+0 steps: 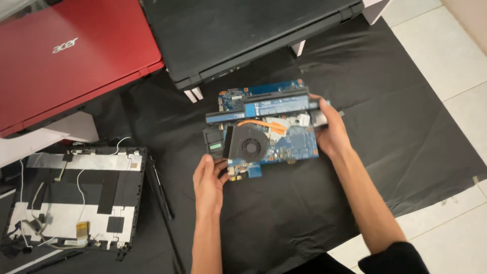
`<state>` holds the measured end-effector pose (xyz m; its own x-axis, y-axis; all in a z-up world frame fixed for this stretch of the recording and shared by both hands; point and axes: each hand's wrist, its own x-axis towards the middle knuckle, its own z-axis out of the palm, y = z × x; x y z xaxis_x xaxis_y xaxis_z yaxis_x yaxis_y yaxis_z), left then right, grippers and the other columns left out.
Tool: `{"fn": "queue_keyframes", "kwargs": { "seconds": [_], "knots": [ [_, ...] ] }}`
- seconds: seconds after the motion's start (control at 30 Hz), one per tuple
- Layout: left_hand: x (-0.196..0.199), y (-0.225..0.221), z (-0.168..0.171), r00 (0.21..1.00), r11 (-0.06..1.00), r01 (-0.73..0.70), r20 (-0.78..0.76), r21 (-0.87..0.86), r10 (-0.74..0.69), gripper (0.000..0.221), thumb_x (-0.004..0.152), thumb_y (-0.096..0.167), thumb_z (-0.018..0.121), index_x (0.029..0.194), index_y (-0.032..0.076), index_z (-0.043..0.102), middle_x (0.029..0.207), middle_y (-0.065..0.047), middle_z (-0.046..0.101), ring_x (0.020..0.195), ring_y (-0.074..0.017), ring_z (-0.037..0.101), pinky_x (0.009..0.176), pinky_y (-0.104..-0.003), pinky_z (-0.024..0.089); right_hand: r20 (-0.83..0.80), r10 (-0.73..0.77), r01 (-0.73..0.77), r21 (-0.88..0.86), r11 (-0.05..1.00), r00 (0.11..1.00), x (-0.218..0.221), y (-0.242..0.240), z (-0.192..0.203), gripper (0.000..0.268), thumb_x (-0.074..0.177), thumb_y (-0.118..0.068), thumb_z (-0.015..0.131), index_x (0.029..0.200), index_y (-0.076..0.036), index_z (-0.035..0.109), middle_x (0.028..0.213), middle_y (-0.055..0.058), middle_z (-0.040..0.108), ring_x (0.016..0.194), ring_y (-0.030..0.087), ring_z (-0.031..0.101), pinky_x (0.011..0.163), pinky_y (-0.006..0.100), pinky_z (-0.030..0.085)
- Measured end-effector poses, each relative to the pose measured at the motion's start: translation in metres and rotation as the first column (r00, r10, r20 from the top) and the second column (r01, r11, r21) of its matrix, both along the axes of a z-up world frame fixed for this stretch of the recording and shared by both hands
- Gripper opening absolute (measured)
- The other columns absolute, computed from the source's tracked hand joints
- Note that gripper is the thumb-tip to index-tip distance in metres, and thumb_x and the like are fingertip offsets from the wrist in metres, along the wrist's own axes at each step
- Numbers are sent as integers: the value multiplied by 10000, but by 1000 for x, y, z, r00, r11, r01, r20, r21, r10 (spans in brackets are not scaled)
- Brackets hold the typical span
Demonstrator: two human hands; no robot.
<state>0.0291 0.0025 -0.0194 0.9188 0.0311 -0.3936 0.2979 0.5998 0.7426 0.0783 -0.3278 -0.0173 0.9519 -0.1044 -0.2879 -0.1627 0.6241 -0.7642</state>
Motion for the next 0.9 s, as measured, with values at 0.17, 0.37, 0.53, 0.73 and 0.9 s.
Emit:
{"fn": "queue_keyframes", "kwargs": {
  "seconds": [0.17,0.37,0.53,0.73,0.9],
  "knots": [
    [29,-5,-5,993,961,109,-60,254,-97,296,1073,290,493,1071,25,628,972,-78,691,888,-153,654,708,-326,578,-6,97,-98,-31,995,995,47,-15,-4,461,1052,-343,545,1402,-45,577,1322,120,659,1165,222,666,973,405,581],
    [59,-3,-12,978,904,206,-90,374,-186,330,1071,282,487,1049,-14,632,922,-94,668,806,-158,676,673,-345,657,-27,212,-213,-214,953,977,91,-33,-21,467,1059,-332,609,1365,21,595,1220,127,687,1032,196,685,846,384,583],
    [73,-4,-14,972,874,233,-113,427,-203,345,1065,269,484,1088,-36,645,922,-99,674,764,-179,702,644,-341,662,-127,225,-258,-421,870,966,115,-36,-22,489,1047,-365,637,1355,15,621,1189,86,687,953,130,678,739,298,551],
    [78,-2,-3,958,819,285,-173,498,-228,360,1061,269,505,1068,-52,669,864,-115,669,656,-206,734,582,-319,635,-62,80,-92,-886,455,995,119,-28,-25,496,931,-364,786,1243,11,700,1084,132,762,956,176,719,808,321,574],
    [79,-9,16,945,551,319,-216,771,-245,315,1027,233,567,966,-56,679,710,-93,663,551,-184,737,464,-289,575,213,1,208,-955,209,977,100,-11,-12,499,862,-283,855,1215,46,731,1002,177,769,912,200,746,822,343,581]
  ]
}}
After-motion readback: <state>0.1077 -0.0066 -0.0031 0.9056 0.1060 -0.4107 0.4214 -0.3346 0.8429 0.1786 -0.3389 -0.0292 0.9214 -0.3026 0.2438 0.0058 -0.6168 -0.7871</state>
